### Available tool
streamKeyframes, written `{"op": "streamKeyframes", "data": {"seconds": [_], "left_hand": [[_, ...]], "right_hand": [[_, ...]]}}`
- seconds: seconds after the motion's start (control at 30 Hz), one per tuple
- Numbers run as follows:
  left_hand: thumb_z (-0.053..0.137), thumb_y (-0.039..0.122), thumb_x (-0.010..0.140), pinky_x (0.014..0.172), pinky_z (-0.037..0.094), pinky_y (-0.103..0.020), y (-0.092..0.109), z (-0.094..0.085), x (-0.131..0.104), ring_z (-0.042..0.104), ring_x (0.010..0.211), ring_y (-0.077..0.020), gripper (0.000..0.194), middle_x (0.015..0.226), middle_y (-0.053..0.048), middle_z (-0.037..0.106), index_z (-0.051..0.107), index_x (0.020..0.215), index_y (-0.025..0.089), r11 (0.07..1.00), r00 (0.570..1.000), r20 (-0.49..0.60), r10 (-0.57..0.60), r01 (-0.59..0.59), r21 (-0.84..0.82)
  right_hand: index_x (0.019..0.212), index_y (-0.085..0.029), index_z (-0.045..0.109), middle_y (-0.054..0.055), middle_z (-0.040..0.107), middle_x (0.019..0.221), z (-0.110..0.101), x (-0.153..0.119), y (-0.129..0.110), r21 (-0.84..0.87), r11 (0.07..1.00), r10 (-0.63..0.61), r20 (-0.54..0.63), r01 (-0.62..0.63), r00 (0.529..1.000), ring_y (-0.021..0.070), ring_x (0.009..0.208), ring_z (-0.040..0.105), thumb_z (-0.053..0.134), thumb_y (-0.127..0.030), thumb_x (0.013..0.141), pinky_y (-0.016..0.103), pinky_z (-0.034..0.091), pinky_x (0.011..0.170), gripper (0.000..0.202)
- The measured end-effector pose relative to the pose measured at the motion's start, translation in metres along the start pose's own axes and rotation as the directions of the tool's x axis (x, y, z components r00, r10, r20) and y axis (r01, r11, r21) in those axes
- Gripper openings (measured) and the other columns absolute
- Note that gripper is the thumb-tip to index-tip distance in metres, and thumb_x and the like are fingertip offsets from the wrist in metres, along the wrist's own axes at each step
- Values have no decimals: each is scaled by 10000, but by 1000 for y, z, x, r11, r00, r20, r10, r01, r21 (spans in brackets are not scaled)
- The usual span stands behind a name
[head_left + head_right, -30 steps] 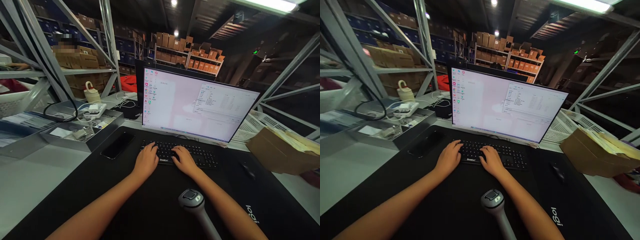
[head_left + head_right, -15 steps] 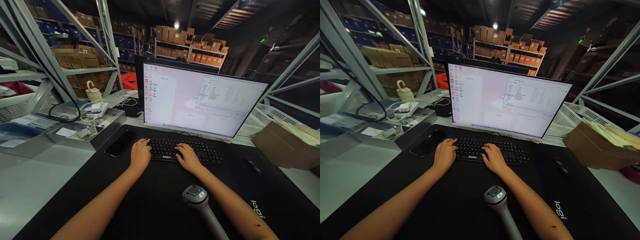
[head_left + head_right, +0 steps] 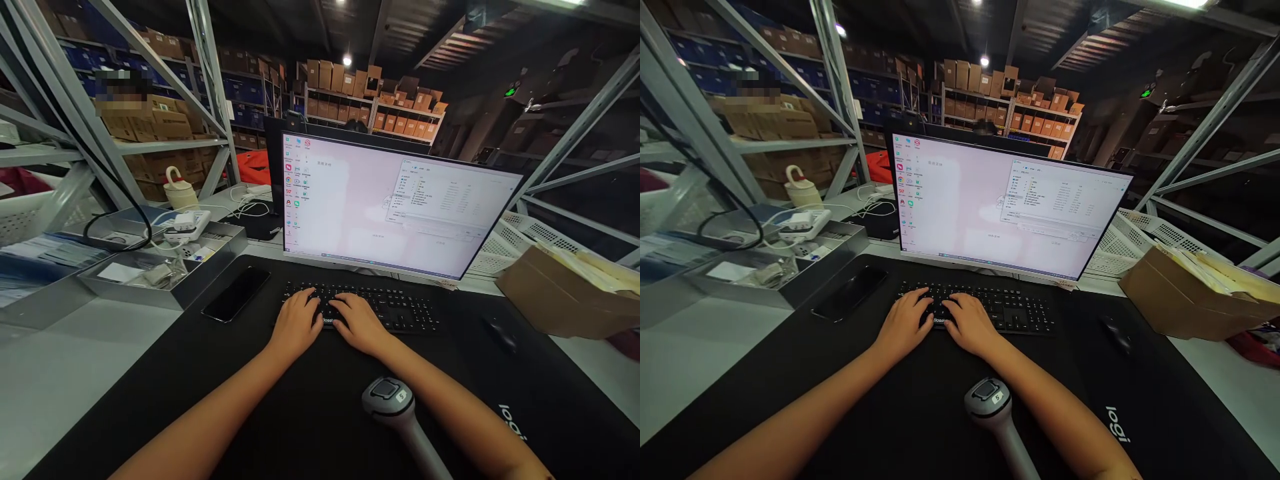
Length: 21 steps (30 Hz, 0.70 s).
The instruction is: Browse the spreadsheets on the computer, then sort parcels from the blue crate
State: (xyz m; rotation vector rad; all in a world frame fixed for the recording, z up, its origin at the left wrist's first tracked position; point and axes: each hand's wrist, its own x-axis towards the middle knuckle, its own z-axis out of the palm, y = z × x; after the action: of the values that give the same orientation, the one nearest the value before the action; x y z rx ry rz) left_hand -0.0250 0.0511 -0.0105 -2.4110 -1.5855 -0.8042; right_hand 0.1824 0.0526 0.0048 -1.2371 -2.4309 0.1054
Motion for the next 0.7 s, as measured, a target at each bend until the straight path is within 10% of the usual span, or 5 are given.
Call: {"op": "streamKeyframes", "data": {"seconds": [0.2,0.37,0.47,0.53,0.7], "left_hand": [[445,326,906,995,502,-537,-3,2,3,580,1192,-345,355,1293,-201,610,658,1101,120,995,996,17,83,-82,-52],[293,501,929,1004,489,-565,-19,24,14,548,1228,-373,531,1324,-192,581,639,1097,135,994,993,46,107,-107,1],[247,540,927,1002,487,-585,-24,29,15,534,1244,-380,585,1357,-185,562,631,1121,144,995,992,83,97,-98,0],[252,538,926,992,490,-595,-24,27,13,533,1244,-387,586,1358,-187,562,637,1122,141,996,991,101,92,-92,3],[309,475,922,1023,475,-553,-18,19,12,543,1238,-355,509,1353,-186,572,644,1111,142,997,995,68,76,-76,6]], "right_hand": [[994,-180,731,108,631,1310,-14,40,-12,43,997,-62,114,57,992,263,1330,480,530,-386,948,485,342,1162,292],[1084,-200,636,1,701,1104,-86,54,18,615,784,45,78,-83,996,147,1102,624,525,-301,943,358,495,1009,206],[1305,-237,489,41,671,1233,-141,10,34,799,601,294,-199,-19,935,143,1082,643,153,-405,1032,392,543,940,465],[1293,-225,505,64,686,1179,-167,-34,35,706,700,420,-281,-111,863,144,1027,660,61,-417,1020,403,545,936,555],[909,-265,697,46,714,878,-180,-151,22,230,911,380,-149,-342,913,178,909,660,518,-413,919,434,506,993,233]]}}
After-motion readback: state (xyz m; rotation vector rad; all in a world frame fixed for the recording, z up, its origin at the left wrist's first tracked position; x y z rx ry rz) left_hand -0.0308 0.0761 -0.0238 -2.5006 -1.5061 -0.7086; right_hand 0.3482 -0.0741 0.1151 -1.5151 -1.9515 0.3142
